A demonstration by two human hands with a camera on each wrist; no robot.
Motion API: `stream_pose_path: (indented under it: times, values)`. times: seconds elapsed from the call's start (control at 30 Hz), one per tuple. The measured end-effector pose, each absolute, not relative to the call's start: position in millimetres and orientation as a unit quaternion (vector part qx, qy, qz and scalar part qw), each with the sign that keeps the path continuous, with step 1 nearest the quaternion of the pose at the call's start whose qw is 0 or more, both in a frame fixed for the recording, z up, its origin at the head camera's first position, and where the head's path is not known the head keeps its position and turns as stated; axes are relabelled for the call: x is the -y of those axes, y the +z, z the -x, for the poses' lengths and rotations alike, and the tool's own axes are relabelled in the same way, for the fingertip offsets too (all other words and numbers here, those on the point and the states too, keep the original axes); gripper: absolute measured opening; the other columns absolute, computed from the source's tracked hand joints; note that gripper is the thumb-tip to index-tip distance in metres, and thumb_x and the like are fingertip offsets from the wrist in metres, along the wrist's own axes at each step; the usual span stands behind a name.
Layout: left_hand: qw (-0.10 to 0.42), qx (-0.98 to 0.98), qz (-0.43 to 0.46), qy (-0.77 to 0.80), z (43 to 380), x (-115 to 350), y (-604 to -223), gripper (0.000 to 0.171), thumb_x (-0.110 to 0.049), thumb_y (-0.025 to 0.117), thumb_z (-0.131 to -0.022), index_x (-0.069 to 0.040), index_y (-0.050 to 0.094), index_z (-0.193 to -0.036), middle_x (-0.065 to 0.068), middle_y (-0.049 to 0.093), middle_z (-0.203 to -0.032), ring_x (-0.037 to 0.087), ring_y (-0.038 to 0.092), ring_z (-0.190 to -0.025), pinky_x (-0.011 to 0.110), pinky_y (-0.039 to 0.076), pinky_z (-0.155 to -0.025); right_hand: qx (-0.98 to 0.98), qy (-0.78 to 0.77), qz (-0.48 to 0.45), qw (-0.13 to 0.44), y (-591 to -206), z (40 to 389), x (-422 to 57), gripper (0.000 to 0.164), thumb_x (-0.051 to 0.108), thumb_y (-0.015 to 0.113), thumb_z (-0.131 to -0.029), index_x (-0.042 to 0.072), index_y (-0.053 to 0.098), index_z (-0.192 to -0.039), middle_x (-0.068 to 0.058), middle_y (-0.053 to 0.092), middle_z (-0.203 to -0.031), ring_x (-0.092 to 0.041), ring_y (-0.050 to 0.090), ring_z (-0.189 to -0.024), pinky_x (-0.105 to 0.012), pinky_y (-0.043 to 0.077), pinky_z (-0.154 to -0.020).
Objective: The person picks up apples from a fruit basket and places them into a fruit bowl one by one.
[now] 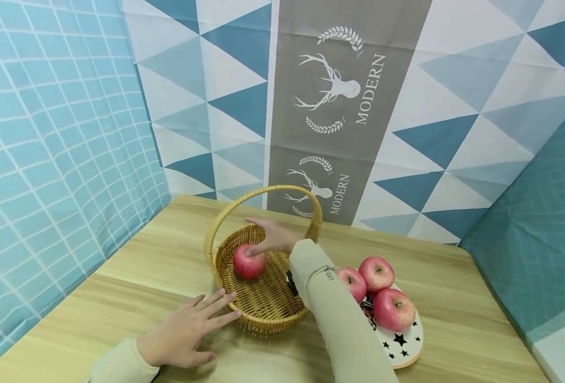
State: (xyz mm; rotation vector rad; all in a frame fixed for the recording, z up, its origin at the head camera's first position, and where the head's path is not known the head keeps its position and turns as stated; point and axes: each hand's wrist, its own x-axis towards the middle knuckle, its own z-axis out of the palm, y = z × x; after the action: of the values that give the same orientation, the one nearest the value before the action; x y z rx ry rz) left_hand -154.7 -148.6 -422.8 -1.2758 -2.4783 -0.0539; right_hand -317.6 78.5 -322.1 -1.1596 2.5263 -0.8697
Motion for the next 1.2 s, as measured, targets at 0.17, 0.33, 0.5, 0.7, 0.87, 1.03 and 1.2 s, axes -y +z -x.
stream_pose_path:
  times: [0.17, 0.33, 0.5, 0.7, 0.87, 1.03, 1.2]
  values:
    - [0.188, 0.871, 0.452, -0.022, 155, 150, -426, 0.083, -0.045, 0.077, -0.068, -0.019, 0.049, -0.141, 0.016, 0.042, -0.146, 0.035, 0.044, -0.130, 0.057, 0.049, -0.080, -0.867, -0.282, 0.398, 0.106, -328, 323, -70, 0.089, 0.021, 0.078, -0.078, 0.001, 0.028, -0.149, -0.019, 0.030, -0.152, -0.033, 0.027, -0.140, -0.047, 0.024, -0.110]
    - [0.181, 0.872, 0.455, -0.018, 157, 150, -425, 0.084, -0.045, 0.077, -0.069, -0.020, 0.046, -0.143, 0.014, 0.040, -0.148, 0.034, 0.042, -0.132, 0.057, 0.048, -0.081, -0.871, -0.275, 0.391, 0.114, -335, 327, -62, 0.087, 0.021, 0.076, -0.079, 0.001, 0.029, -0.149, -0.018, 0.032, -0.151, -0.032, 0.029, -0.139, -0.045, 0.026, -0.110]
    - [0.166, 0.875, 0.454, -0.017, 157, 149, -424, 0.083, -0.045, 0.076, -0.070, -0.021, 0.045, -0.143, 0.013, 0.038, -0.149, 0.033, 0.042, -0.132, 0.058, 0.048, -0.082, -0.871, -0.275, 0.388, 0.121, -342, 331, -54, 0.086, 0.019, 0.076, -0.079, 0.003, 0.029, -0.149, -0.017, 0.031, -0.152, -0.032, 0.028, -0.140, -0.046, 0.025, -0.110]
    - [0.148, 0.881, 0.448, -0.019, 156, 151, -422, 0.083, -0.045, 0.076, -0.071, -0.021, 0.044, -0.144, 0.013, 0.036, -0.150, 0.035, 0.041, -0.132, 0.059, 0.047, -0.083, -0.881, -0.269, 0.359, 0.151, -344, 330, -44, 0.089, 0.022, 0.077, -0.079, 0.009, 0.027, -0.151, -0.014, 0.029, -0.154, -0.030, 0.028, -0.140, -0.047, 0.028, -0.109]
    - [0.152, 0.881, 0.448, -0.013, 157, 150, -420, 0.082, -0.045, 0.076, -0.071, -0.020, 0.045, -0.144, 0.014, 0.037, -0.150, 0.035, 0.040, -0.132, 0.058, 0.047, -0.084, -0.889, -0.270, 0.336, 0.154, -345, 330, -43, 0.091, 0.025, 0.078, -0.078, 0.014, 0.027, -0.152, -0.014, 0.030, -0.153, -0.034, 0.032, -0.137, -0.048, 0.034, -0.105]
    - [0.152, 0.881, 0.448, -0.004, 156, 149, -420, 0.081, -0.046, 0.075, -0.072, -0.020, 0.046, -0.143, 0.014, 0.037, -0.150, 0.034, 0.041, -0.132, 0.057, 0.047, -0.084, -0.889, -0.281, 0.320, 0.167, -352, 331, -44, 0.092, 0.026, 0.079, -0.077, 0.015, 0.026, -0.152, -0.016, 0.031, -0.152, -0.036, 0.034, -0.136, -0.051, 0.036, -0.102]
    - [0.160, 0.881, 0.446, -0.001, 154, 150, -421, 0.081, -0.047, 0.075, -0.071, -0.020, 0.047, -0.142, 0.014, 0.038, -0.149, 0.034, 0.041, -0.132, 0.057, 0.048, -0.084, -0.886, -0.276, 0.328, 0.178, -357, 330, -45, 0.094, 0.026, 0.078, -0.077, 0.012, 0.023, -0.153, -0.019, 0.032, -0.151, -0.038, 0.035, -0.135, -0.052, 0.035, -0.103]
